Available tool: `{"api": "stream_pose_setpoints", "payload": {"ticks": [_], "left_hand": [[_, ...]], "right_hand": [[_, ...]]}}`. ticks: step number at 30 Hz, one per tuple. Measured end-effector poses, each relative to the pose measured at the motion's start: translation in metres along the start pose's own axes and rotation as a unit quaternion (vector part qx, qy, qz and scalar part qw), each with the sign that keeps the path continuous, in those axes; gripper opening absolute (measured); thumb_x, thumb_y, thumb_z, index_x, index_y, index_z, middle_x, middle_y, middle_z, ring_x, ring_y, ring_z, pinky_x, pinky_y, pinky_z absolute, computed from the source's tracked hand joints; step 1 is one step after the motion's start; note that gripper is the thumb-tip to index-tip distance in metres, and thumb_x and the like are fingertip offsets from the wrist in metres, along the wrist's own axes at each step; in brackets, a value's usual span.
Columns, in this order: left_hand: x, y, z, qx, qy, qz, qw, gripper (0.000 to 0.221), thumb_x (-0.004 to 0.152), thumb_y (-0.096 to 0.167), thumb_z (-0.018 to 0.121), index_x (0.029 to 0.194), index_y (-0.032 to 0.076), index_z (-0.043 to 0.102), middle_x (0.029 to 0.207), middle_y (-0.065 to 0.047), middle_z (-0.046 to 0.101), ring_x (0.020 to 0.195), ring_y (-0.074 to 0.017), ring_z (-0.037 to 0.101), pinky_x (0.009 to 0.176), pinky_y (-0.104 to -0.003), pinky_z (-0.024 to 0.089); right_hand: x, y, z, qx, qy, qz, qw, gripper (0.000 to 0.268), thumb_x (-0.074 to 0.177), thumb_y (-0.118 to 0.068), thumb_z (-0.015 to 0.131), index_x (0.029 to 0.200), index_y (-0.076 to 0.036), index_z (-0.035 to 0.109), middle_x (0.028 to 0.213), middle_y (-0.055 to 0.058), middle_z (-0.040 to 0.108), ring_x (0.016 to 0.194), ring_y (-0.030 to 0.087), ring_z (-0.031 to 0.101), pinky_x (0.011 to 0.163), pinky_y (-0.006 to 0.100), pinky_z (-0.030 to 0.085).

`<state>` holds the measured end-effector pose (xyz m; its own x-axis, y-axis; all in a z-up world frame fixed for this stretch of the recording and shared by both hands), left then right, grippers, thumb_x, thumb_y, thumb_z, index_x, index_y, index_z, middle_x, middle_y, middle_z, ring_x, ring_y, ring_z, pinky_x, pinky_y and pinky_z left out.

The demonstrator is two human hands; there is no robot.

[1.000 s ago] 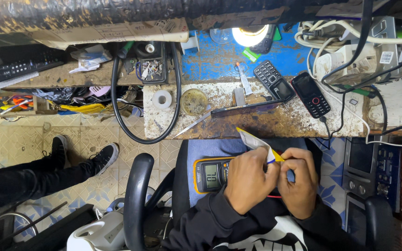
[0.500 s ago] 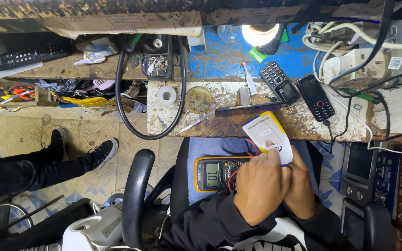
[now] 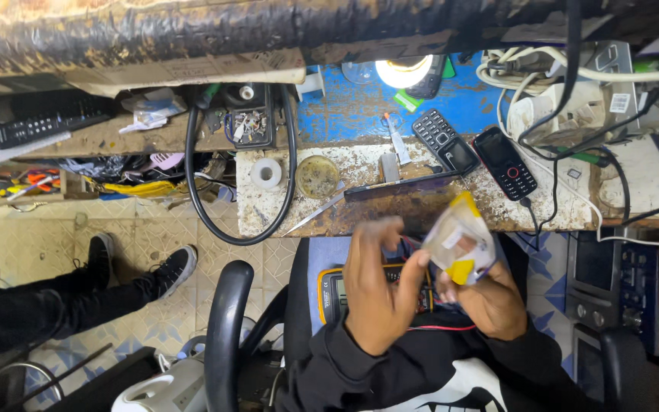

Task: The person uses a multimeter to test contacts on an electronic component, then handles a small battery and a circuit board.

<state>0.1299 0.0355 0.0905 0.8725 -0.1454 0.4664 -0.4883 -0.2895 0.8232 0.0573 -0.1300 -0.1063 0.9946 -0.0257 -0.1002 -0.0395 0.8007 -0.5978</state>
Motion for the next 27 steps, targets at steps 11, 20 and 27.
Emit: {"api": "stream_pose_setpoints", "payload": {"ticks": [11,20,27], "left_hand": [[0.003,-0.049,0.018,-0.087,-0.100,-0.169,0.977,0.024,0.105,0.024,0.056,0.093,0.007,0.068,0.083,-0.004,0.059,0.074,-0.0163,0.056,0.064,-0.030,0.044],[-0.007,-0.088,0.021,-0.189,-0.076,-0.218,0.955,0.028,0.086,0.013,0.083,0.069,0.005,0.063,0.056,-0.005,0.041,0.058,-0.0124,0.045,0.057,-0.029,0.036],[0.000,-0.084,0.005,-0.176,-0.028,-0.223,0.958,0.042,0.103,0.020,0.065,0.064,0.008,0.056,0.057,-0.003,0.042,0.060,-0.0106,0.041,0.059,-0.029,0.033]], "right_hand": [[-0.001,0.015,-0.008,-0.053,0.018,0.039,0.998,0.057,0.092,-0.010,0.072,0.144,0.003,0.055,0.085,0.027,0.062,0.075,0.032,0.058,0.070,0.044,0.047],[0.003,0.003,0.014,-0.030,-0.051,-0.015,0.998,0.064,0.090,-0.012,0.060,0.149,0.008,0.045,0.134,0.035,0.063,0.101,0.041,0.069,0.078,0.051,0.053],[0.001,0.019,-0.007,-0.038,-0.026,-0.006,0.999,0.051,0.086,0.002,0.056,0.135,0.017,0.058,0.123,0.039,0.068,0.100,0.045,0.069,0.085,0.057,0.053]]}}
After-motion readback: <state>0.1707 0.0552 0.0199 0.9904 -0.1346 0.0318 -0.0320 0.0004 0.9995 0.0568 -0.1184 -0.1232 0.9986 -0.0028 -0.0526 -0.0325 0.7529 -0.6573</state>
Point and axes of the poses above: each hand's wrist, its own x-axis towards the middle knuckle, its own z-axis out of the palm, y = z × x, the point moved 10 cm from there along x, towards the middle knuckle
